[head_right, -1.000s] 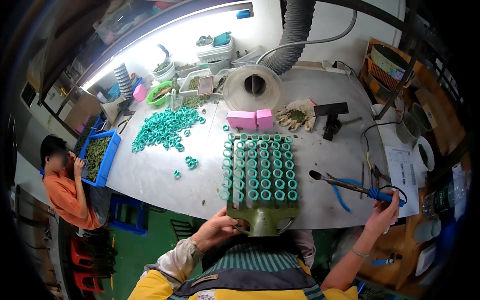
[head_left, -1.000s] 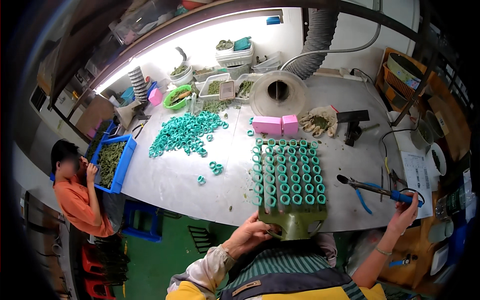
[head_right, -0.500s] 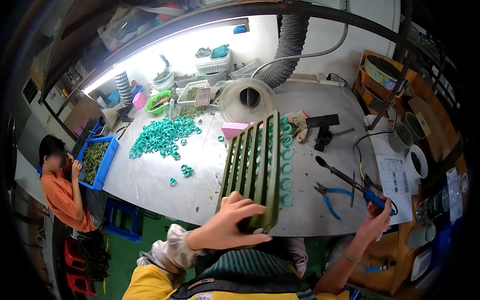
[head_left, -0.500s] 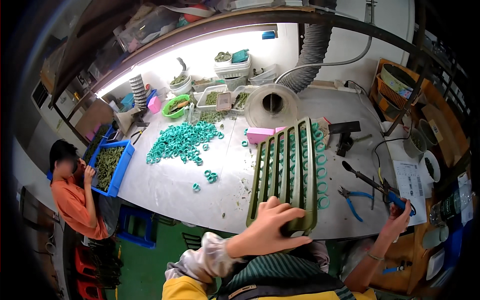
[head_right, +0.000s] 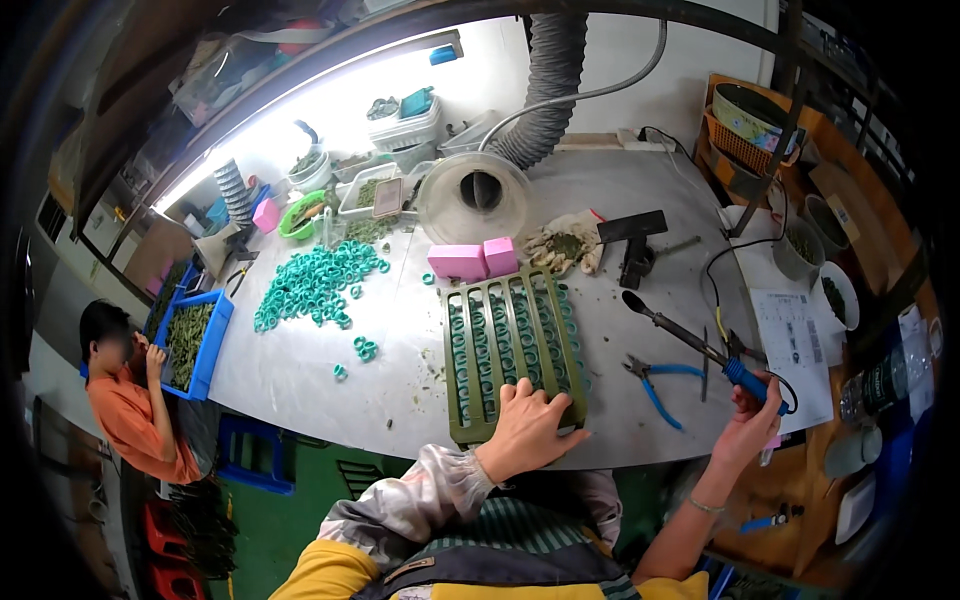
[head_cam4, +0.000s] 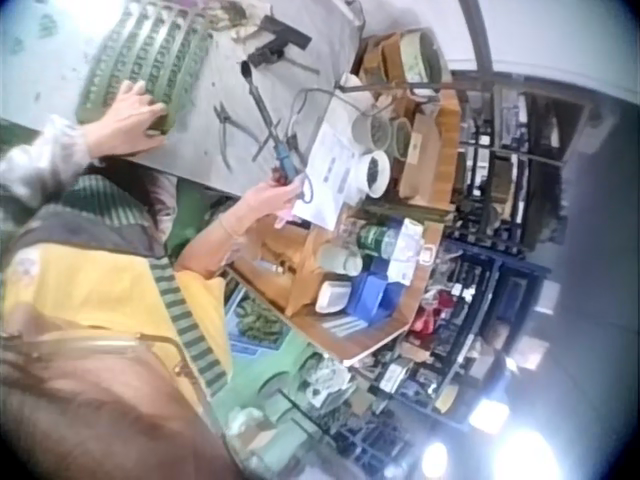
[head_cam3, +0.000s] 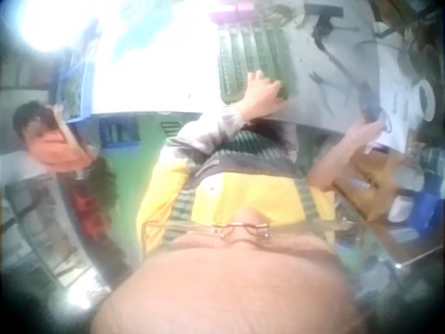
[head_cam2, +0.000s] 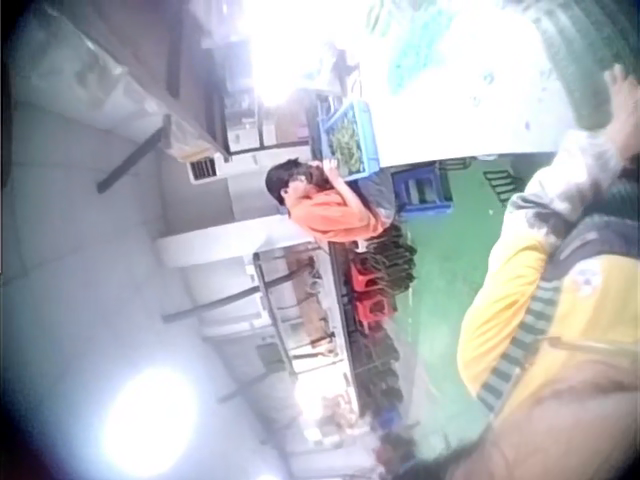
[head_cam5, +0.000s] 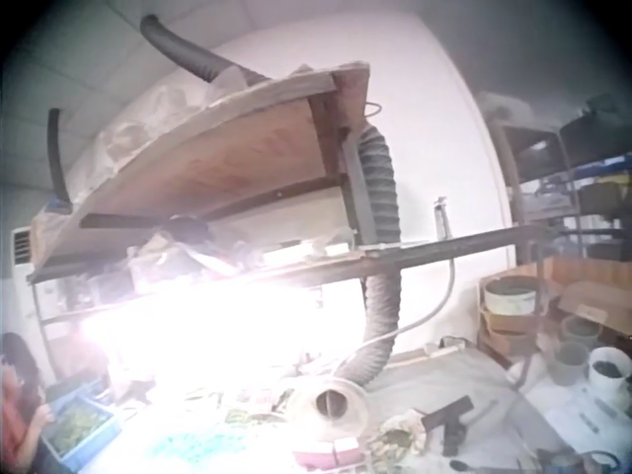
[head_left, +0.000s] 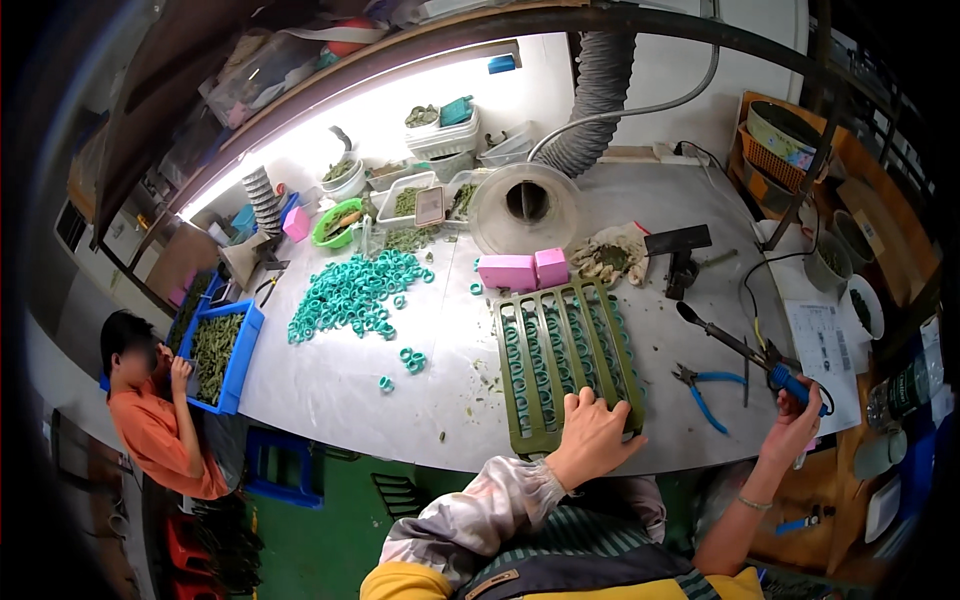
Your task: The person places plastic rings into slots on a green frame and joins them using a soldering iron.
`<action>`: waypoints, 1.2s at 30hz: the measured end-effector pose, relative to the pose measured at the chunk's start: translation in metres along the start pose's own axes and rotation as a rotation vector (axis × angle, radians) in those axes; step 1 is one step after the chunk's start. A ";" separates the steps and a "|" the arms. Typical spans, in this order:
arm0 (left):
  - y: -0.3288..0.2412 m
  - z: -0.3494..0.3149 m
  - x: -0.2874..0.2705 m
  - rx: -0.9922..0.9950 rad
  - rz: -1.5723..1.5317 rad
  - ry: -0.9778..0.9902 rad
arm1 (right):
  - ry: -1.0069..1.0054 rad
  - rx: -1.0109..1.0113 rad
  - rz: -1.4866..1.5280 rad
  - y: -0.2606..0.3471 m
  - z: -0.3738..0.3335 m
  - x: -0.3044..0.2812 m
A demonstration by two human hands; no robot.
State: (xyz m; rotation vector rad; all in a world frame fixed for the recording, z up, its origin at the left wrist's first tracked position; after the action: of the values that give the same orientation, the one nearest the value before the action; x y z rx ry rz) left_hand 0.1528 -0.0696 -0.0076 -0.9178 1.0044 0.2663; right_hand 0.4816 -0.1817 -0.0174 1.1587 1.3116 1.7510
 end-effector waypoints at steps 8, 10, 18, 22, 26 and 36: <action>0.011 0.001 -0.004 -0.066 -0.023 0.076 | -0.011 0.046 -0.020 -0.003 0.004 0.005; 0.017 0.003 -0.030 0.072 -0.313 -0.100 | -0.044 0.073 -0.042 -0.004 0.003 0.004; 0.264 -0.073 -0.169 -0.299 0.252 -0.393 | 0.029 0.057 -0.074 -0.007 -0.006 0.036; 0.299 -0.082 -0.172 -0.388 0.305 -0.323 | 0.122 0.045 -0.059 -0.002 -0.020 0.066; 0.316 -0.079 -0.175 -0.357 -0.056 -0.405 | 0.216 0.070 -0.095 -0.001 -0.047 0.109; 0.257 0.030 -0.139 -0.322 -0.784 -0.196 | 0.640 0.119 -0.125 -0.030 -0.129 0.242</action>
State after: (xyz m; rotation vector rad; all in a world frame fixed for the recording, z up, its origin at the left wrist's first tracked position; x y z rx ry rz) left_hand -0.0532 0.1380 -0.0259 -1.4748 0.3690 -0.1511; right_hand 0.2671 -0.0099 0.0039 0.5589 1.8279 2.0545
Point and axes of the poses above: each hand's wrist, its own z-axis towards the middle knuckle, its own x-axis out of the palm, y = z × x, the point moved 10 cm from there along z, towards the middle knuckle, and after that the axes turned 14 degrees about -z, right-handed, at the moved point
